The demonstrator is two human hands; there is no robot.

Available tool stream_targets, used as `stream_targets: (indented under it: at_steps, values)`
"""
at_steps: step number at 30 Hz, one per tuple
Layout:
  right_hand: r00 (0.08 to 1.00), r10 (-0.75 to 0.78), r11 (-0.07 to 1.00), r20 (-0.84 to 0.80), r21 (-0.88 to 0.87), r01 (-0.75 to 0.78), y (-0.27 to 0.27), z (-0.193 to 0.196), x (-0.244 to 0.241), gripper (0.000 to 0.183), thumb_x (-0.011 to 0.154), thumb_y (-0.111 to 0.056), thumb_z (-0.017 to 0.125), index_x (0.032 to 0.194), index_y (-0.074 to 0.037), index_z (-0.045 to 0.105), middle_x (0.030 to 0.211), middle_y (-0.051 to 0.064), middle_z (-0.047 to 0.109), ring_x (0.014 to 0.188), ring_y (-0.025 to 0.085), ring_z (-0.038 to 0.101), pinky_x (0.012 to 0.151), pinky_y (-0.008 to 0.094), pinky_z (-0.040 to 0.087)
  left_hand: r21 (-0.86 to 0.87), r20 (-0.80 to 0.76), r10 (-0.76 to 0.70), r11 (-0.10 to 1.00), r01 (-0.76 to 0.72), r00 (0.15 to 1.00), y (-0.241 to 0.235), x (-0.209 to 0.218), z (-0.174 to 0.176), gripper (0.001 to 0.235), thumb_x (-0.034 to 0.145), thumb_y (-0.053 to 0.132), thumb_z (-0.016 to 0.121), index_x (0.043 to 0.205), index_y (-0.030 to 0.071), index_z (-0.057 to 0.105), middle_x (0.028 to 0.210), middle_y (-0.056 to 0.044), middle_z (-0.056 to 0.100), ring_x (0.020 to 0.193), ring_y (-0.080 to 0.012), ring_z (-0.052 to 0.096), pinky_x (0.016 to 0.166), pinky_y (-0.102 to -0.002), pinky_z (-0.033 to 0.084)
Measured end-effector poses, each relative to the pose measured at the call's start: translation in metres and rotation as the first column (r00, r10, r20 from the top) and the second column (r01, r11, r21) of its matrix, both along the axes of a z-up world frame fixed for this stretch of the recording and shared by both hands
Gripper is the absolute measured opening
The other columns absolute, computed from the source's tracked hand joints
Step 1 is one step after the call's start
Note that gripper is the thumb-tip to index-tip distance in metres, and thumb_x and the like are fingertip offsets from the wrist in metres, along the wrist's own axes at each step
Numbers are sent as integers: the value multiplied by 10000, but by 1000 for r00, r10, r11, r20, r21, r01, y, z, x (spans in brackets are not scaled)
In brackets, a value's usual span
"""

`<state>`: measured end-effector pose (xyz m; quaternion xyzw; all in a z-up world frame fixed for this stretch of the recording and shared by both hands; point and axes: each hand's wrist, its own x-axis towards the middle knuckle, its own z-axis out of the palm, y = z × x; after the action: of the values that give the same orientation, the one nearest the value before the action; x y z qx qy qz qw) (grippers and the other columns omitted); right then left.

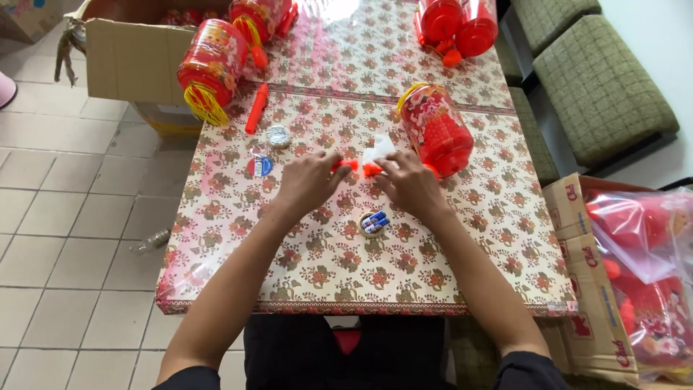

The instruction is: Assembling small plastic components and placing them inside decorative lanterns.

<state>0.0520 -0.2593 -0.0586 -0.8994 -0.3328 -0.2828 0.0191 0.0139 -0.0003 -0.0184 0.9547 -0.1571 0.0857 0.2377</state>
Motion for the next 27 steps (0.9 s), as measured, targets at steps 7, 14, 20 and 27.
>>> stream_targets:
  at_steps: [7, 14, 20, 27]
  values:
    - [982, 170, 982, 85, -100, -161, 19, -28, 33, 200, 940, -337, 682, 1092, -232, 760, 1060, 16, 740, 960, 229, 675, 773, 374, 535, 16, 86, 104, 994, -105, 991, 16, 20, -20, 389, 1040, 509, 469, 1179, 203, 665, 920, -63, 658, 952, -325, 699, 853, -509, 533]
    - [981, 193, 975, 30, 103, -195, 11, -39, 34, 269, 956, -199, 700, 1201, -88, 723, 969, 123, 710, 922, 298, 700, 782, 383, 580, 71, 76, 20, 997, -25, 997, 7, 7, -6, 320, 989, 442, 596, 1167, 182, 652, 983, -61, 651, 1031, -317, 679, 942, -508, 480]
    - [979, 204, 918, -1, 348, -191, 7, -28, 23, 272, 957, -246, 734, 1215, -158, 727, 995, 78, 708, 911, 266, 712, 796, 375, 575, 37, 135, -72, 997, 68, 988, 2, 4, -8, 302, 967, 377, 650, 1206, 194, 632, 959, -79, 677, 1007, -310, 693, 972, -500, 469]
    - [930, 357, 737, -92, 639, -219, 9, 2, -5, 365, 863, -193, 847, 1200, -138, 717, 927, 102, 749, 837, 286, 738, 763, 393, 585, -7, 292, -144, 988, 152, 945, -1, 4, -12, 320, 956, 432, 670, 1242, 288, 691, 861, -63, 656, 863, -283, 689, 797, -436, 515]
